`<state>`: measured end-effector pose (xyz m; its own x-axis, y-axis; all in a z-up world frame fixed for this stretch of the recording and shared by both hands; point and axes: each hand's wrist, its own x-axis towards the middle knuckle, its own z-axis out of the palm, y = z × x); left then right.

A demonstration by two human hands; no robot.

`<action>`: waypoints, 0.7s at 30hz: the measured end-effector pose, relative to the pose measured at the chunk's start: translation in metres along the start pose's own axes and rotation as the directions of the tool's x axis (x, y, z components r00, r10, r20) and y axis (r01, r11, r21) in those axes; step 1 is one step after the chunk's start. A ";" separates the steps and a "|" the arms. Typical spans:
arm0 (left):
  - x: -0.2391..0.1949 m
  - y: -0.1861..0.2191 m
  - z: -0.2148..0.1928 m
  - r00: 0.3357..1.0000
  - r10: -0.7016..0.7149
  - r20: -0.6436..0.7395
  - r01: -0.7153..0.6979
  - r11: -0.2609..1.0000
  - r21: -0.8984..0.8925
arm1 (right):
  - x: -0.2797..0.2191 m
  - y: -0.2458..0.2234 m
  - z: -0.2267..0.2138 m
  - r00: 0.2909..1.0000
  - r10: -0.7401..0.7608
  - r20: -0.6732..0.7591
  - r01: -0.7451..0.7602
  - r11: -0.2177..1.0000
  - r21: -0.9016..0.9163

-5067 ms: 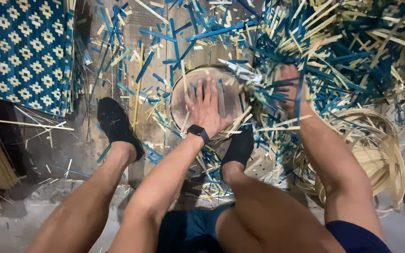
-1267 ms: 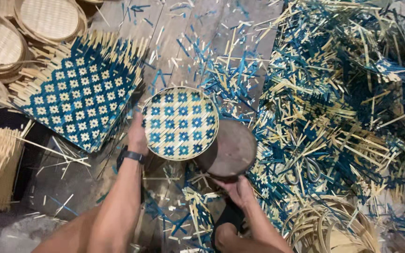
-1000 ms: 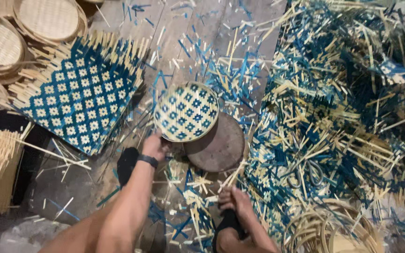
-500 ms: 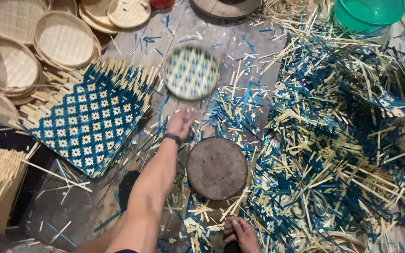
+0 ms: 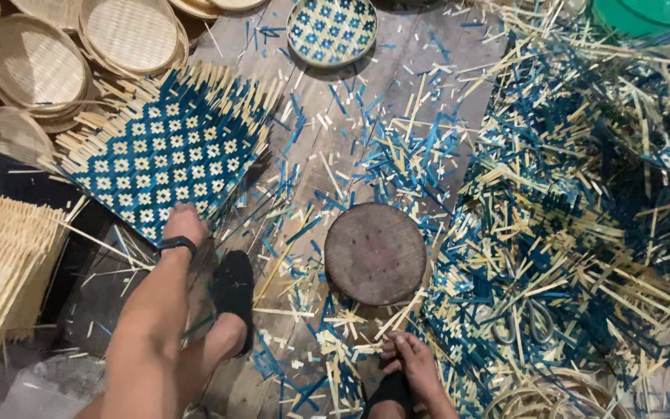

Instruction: The person trims excess woven material from circular bamboo trays using shears. They repeatedly place a circular frame onto a woven mat, trim the overhanging edges, and stack the finished trays.

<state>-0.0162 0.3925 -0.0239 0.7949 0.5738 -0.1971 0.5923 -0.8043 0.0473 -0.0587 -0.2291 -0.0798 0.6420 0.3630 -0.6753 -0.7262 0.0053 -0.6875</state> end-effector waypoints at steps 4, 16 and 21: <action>-0.008 -0.017 0.016 0.978 0.202 -0.056 -0.196 0.976 0.091 | -0.006 -0.009 0.007 1.000 0.017 -0.025 -0.018 0.999 -0.034; -0.065 -0.029 -0.038 0.979 0.173 0.106 -0.153 0.973 -0.174 | -0.018 -0.033 0.018 1.000 0.019 -0.022 -0.019 1.000 0.017; -0.064 -0.006 -0.081 0.938 0.311 -0.155 -0.265 0.928 0.261 | -0.013 -0.026 0.011 1.000 -0.001 0.005 0.000 0.998 0.059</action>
<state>-0.0599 0.3728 0.0677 0.9500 0.3119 -0.0178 0.3052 -0.9388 -0.1596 -0.0508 -0.2237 -0.0502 0.6410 0.3680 -0.6735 -0.7394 0.0607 -0.6705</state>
